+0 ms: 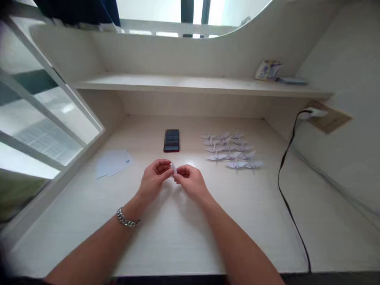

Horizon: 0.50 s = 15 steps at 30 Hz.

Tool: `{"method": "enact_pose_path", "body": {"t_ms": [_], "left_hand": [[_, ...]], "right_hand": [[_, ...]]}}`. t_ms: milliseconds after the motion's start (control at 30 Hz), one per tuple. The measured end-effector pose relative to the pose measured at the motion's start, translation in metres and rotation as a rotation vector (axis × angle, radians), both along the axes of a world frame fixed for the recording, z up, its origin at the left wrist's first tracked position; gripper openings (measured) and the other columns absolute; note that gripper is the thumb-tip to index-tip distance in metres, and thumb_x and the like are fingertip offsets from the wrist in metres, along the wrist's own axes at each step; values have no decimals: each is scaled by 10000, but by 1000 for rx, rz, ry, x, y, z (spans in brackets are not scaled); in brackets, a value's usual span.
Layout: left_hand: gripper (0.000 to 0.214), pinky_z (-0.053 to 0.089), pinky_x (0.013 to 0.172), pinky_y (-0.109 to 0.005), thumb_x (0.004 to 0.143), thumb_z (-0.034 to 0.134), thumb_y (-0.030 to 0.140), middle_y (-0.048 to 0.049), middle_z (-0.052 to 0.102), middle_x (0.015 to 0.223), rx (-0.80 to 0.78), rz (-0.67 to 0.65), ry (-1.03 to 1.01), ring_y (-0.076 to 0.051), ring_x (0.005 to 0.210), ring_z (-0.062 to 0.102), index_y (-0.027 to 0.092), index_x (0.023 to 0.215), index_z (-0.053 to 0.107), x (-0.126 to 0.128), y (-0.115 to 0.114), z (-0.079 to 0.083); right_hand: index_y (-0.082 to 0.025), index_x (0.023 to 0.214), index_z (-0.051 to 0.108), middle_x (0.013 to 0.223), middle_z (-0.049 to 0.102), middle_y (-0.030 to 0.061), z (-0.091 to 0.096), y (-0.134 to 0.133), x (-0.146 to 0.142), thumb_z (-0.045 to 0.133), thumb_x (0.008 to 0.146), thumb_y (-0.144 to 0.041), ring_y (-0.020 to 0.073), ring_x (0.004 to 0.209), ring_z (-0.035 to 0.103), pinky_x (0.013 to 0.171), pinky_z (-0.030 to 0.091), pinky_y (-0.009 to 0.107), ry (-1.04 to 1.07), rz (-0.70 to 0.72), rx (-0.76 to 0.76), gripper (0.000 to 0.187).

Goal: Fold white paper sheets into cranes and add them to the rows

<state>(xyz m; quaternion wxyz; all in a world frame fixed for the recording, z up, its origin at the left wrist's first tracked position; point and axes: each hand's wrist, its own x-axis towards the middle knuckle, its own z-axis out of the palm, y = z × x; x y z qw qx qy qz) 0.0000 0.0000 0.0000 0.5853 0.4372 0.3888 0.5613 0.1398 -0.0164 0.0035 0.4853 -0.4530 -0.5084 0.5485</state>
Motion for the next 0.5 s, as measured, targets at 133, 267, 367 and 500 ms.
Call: {"method": "enact_pose_path", "body": {"t_ms": [133, 267, 367, 500], "left_hand": [[315, 486, 665, -266, 668, 708, 248, -36, 644, 774, -47, -80, 46, -126, 696, 604, 141, 944, 600, -2, 0, 0], [340, 483, 665, -277, 621, 743, 235, -39, 652, 752, -40, -106, 82, -143, 693, 615, 141, 914, 598, -2, -1, -2], [335, 484, 650, -275, 614, 743, 214, -23, 644, 712, -15, -50, 87, -136, 663, 609, 145, 900, 584, -4, 0, -3], [332, 488, 650, -273, 613, 737, 196, -8, 641, 686, -6, -7, 86, -128, 644, 605, 149, 896, 571, -6, 2, -4]], "right_hand": [[-150, 762, 606, 680, 626, 27, 1, 4, 4, 699, 655, -338, 137, 600, 579, 582, 482, 275, -11, -30, -2, 235], [-150, 755, 611, 653, 624, 25, 1, 6, 5, 704, 656, -334, 133, 582, 570, 557, 467, 263, -31, -44, 27, 229], [-151, 804, 614, 687, 634, 28, -2, 6, 2, 693, 671, -339, 133, 605, 580, 578, 479, 265, -2, -18, 19, 244], [-153, 800, 600, 717, 632, 28, -6, 5, -1, 668, 698, -367, 140, 636, 603, 617, 505, 282, 0, 10, -18, 247]]}}
